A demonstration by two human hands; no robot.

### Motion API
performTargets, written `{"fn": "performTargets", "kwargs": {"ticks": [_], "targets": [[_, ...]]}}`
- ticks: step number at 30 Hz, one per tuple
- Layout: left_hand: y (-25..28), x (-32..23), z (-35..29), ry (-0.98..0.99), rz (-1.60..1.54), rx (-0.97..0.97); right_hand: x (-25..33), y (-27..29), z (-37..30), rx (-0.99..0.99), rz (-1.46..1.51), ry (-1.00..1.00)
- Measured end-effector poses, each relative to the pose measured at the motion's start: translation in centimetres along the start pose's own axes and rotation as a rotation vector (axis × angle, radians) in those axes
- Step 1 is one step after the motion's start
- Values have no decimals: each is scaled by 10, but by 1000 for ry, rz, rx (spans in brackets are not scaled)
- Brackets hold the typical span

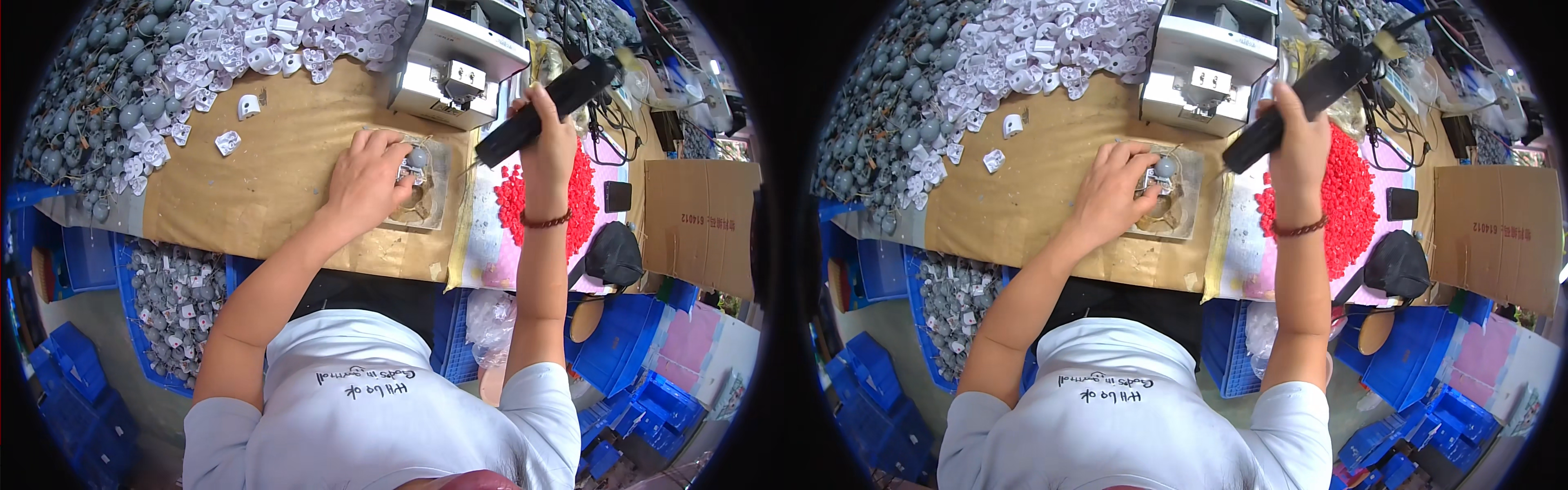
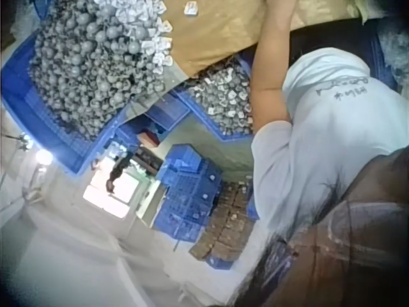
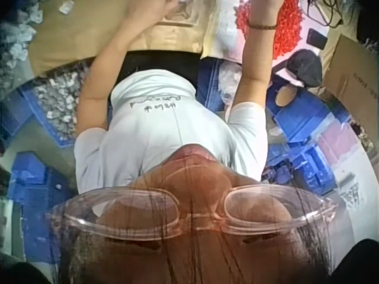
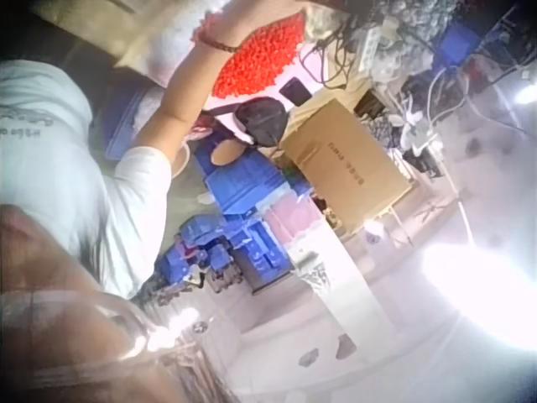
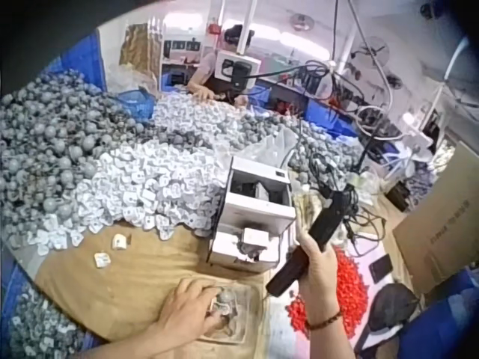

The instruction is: Assembling small plastic components at a factory workstation using a specialized handheld power tool.

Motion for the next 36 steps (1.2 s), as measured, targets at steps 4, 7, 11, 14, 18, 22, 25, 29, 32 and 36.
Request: {"fn": "performTargets", "kwargs": {"ticks": [4, 7, 11, 14, 18, 22, 25, 29, 32, 36], "targets": [[2, 2, -2, -44, -65, 31, -31, 59, 17, 150, 83, 164], [-2, 6, -12, -74, -18, -37, -14, 7, -45, 60, -513, 344], [-1, 1, -12, -97, -18, -63, -59, -9, -80, 399, -581, 72], [-1, 3, -14, -92, -28, -68, -58, -23, -76, 371, -334, -144], [-5, 4, -15, -90, -29, -75, -52, -34, -70, 432, -381, -105], [-4, 2, -12, -105, -44, -82, -51, -27, -69, 346, -246, 25], [-2, 5, -8, -106, -105, -52, -52, -31, -61, 310, -85, 25], [20, 12, -18, -11, -405, -25, -40, -44, -62, 365, -241, -37], [65, 24, -47, 209, -780, -47, -29, -25, -59, 396, -375, -24], [134, 106, -138, 360, -730, -253, -30, 17, -32, 410, -529, 15]]}}
Point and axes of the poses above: each hand's wrist, its own z-axis towards the middle knuckle, its own y-axis out of the back of the hand, x = y × z, the point moved 2 cm from there along z, towards the middle knuckle, and after that the axes turned 4 degrees about y, right-handed, at the moved point
